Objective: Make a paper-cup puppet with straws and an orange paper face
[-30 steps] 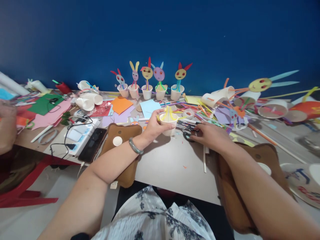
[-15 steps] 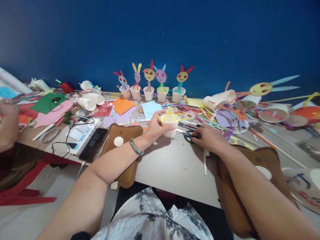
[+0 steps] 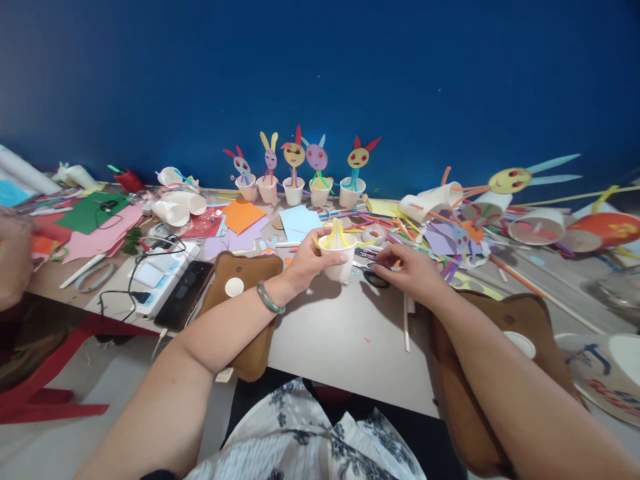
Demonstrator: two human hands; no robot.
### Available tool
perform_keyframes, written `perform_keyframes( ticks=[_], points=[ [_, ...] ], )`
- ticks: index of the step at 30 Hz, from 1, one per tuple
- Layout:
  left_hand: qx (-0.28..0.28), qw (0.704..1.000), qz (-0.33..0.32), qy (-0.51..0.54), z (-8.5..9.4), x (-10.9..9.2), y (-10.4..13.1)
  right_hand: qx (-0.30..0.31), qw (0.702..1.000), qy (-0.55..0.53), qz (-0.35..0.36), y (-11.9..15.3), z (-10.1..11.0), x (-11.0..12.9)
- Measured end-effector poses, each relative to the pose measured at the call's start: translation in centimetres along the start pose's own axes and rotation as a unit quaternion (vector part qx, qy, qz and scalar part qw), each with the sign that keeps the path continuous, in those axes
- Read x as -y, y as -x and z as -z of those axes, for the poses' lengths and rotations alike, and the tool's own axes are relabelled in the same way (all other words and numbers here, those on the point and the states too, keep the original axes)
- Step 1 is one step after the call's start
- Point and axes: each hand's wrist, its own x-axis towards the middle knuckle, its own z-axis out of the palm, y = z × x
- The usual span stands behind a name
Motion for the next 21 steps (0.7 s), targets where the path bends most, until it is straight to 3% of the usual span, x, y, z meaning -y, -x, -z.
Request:
perform_keyframes(
  ticks=[3, 6, 13, 21],
  points=[
    [0.008, 1.000, 0.006, 0.000, -0.2, -0.1, 0.2, -0.036, 0.990, -0.138, 0.011, 0.4, 0.0, 1.5],
    [0.018, 1.000, 0.015, 0.009, -0.5, -0.2, 0.4, -0.067, 0.980, -0.186, 0.024, 1.0, -0.3, 2.9],
    [0.054, 0.998, 0.008, -0.010, -0.9, 0.0, 0.8, -0.127, 0.975, -0.180, 0.033, 2.1, -1.1, 4.5],
    [0.065, 0.987, -0.080, -0.127, -0.5, 1.0, 0.6, -0.135, 0.980, -0.139, 0.041, 2.0, -1.4, 3.9]
  ],
)
